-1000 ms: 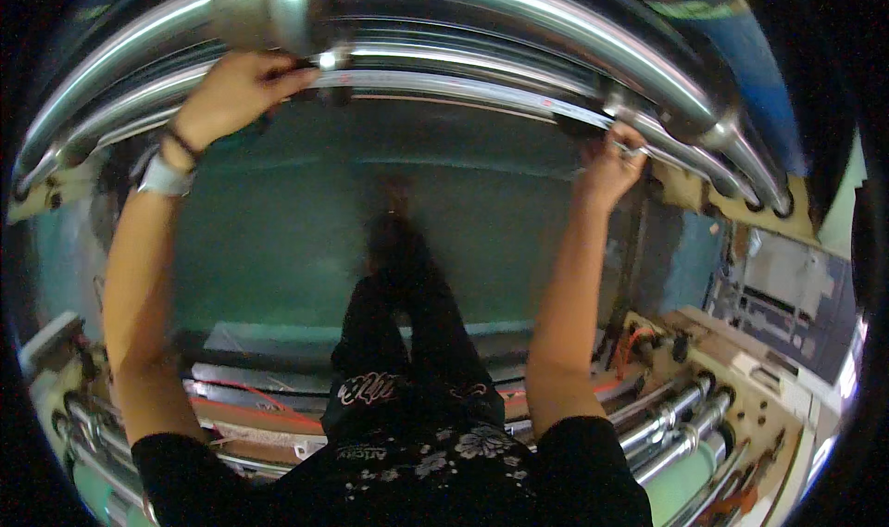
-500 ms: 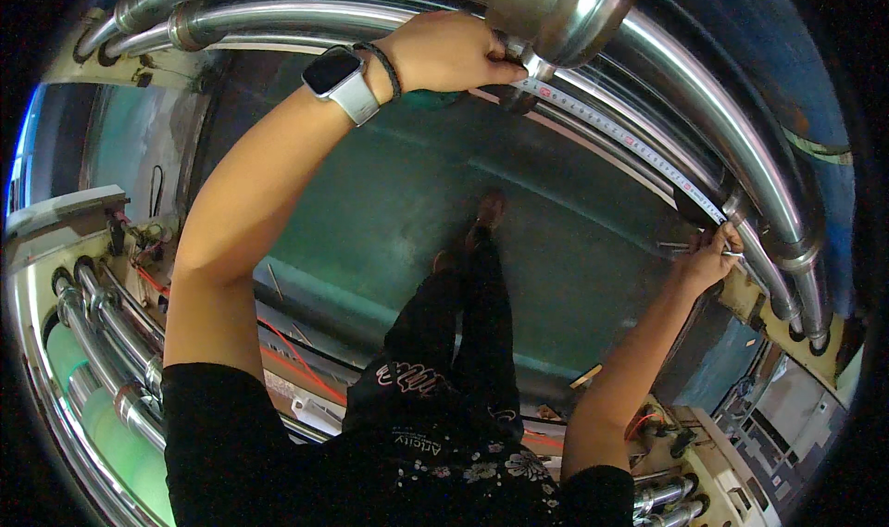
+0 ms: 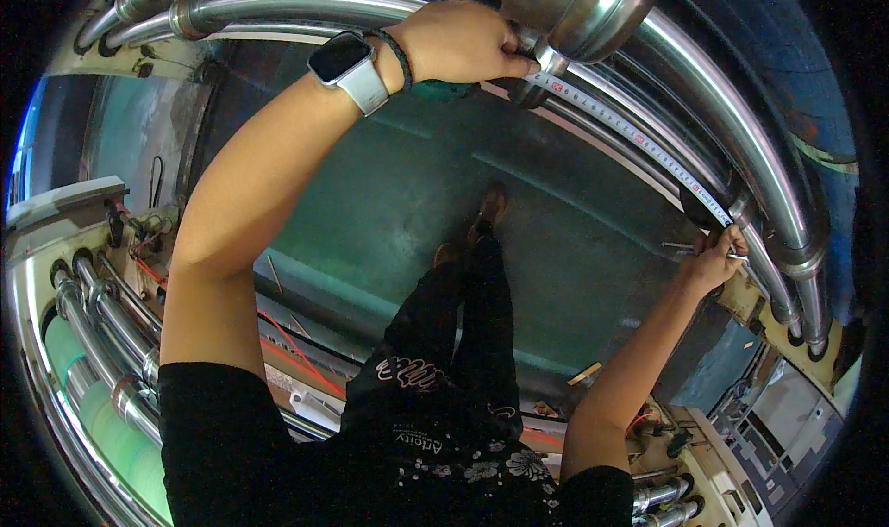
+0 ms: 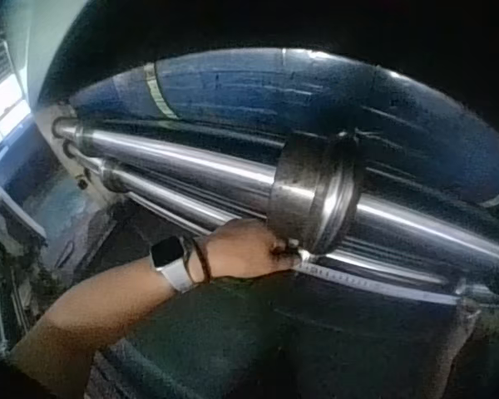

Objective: The person uses a tape measure to measure the distance between several parallel metal pipes mounted on a wall. They repeatedly extend and retract the tape measure to check spacing between adjacent pipes.

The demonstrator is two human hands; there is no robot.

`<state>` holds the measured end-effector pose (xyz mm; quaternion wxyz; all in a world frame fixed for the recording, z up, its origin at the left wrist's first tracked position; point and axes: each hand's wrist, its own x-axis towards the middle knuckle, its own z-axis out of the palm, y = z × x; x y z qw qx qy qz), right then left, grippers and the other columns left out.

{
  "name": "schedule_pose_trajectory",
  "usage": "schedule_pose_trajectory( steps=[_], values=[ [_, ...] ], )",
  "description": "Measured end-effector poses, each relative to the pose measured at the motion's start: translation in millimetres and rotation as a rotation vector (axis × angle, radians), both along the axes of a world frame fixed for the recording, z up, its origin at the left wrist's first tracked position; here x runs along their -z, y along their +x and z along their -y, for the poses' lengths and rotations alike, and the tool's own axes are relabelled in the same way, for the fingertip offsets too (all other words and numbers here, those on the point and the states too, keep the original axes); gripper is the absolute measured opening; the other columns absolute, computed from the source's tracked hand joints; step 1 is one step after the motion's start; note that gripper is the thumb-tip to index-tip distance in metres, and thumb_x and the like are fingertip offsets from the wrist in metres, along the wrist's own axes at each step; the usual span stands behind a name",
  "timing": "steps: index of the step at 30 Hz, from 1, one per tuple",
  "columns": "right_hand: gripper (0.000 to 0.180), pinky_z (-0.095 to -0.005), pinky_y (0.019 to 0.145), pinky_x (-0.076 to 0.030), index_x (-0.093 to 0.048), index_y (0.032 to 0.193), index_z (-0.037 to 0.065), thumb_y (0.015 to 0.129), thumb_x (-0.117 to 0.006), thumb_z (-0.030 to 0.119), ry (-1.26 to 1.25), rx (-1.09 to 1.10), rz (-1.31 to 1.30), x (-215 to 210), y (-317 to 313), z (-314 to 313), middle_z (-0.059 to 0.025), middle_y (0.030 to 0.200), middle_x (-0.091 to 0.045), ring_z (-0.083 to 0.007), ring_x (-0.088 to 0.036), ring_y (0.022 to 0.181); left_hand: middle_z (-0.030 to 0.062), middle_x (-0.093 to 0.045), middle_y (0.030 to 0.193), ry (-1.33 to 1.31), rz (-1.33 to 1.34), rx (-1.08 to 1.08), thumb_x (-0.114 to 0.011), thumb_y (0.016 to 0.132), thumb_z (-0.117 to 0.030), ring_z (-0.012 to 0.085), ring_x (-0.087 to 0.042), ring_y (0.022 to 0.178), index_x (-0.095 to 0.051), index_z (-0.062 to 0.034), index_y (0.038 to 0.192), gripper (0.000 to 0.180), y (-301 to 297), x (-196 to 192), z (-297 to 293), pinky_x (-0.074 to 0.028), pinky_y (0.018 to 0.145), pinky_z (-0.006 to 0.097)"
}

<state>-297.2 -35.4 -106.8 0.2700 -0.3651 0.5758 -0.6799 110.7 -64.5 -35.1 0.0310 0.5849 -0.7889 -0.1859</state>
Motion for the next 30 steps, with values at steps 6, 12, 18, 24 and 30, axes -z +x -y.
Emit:
schedule_pose_trajectory(
  steps=[6, 12, 18, 24, 30],
  values=[
    [0.012, -0.0252, 0.053, -0.042, -0.051, 0.088, 0.01, 0.081, -0.058, 0.016, 0.031, 0.017, -0.073, 10.9, -14.1, -0.9, -0.0055, 0.084, -0.056, -0.0144, -0.05, 0.067, 0.0145, -0.06, 0.067, -0.032, 0.007, 0.017, -0.046, 0.081, -0.05, 0.0308, -0.058, 0.063, -0.064, -0.0101, 0.088, 0.044, -0.1, -1.7, -1.8, -0.047, 0.061, 0.038],
    [0.017, -0.0208, 0.037, -0.029, -0.047, 0.081, 0.015, 0.079, -0.063, 0.021, -0.044, 0.135, -0.062, 31.1, -8.2, -6.8, 0.0016, 0.062, -0.045, -0.0071, -0.037, 0.045, 0.0132, -0.058, 0.061, 0.038, -0.142, -0.053, -0.048, 0.082, -0.046, 0.0258, -0.059, 0.06, -0.065, -0.0083, 0.084, 0.042, -2.4, 0.1, -4.5, -0.045, 0.058, 0.035],
    [0.044, -0.0203, 0.036, -0.022, -0.05, 0.086, 0.006, 0.079, -0.054, 0.05, 0.334, -0.1, 0.45, 36.9, 2.6, -14.5, -0.0036, 0.069, -0.053, -0.0077, -0.034, 0.047, 0.0076, -0.053, 0.054, 0.117, -0.152, -0.146, -0.054, 0.081, -0.043, 0.0163, -0.054, 0.05, -0.064, -0.004, 0.083, 0.041, -11.7, -10.6, -5.6, -0.041, 0.051, 0.028],
    [0.052, -0.0181, 0.037, -0.024, -0.049, 0.099, 0.007, 0.079, -0.047, 0.055, 0.222, -0.271, 0.572, 47.3, 2.0, -5.3, -0.0102, 0.082, -0.061, -0.0075, -0.039, 0.05, 0.0051, -0.05, 0.05, 0.213, -0.091, -0.183, -0.055, 0.082, -0.04, 0.0104, -0.051, 0.046, -0.064, -0.0023, 0.085, 0.039, -16.3, -15.1, -2.4, -0.038, 0.046, 0.025],
    [0.051, -0.0183, 0.037, -0.024, -0.05, 0.098, 0.008, 0.078, -0.049, 0.055, 0.19, -0.274, 0.6, 53.5, 3.8, -2.2, -0.0104, 0.081, -0.061, -0.0076, -0.041, 0.05, 0.0037, -0.05, 0.052, 0.158, -0.214, -0.162, -0.053, 0.083, -0.041, 0.0097, -0.047, 0.049, -0.064, -0.0042, 0.087, 0.039, -6.4, -2.4, -5.1, -0.037, 0.049, 0.026]
  ],
)
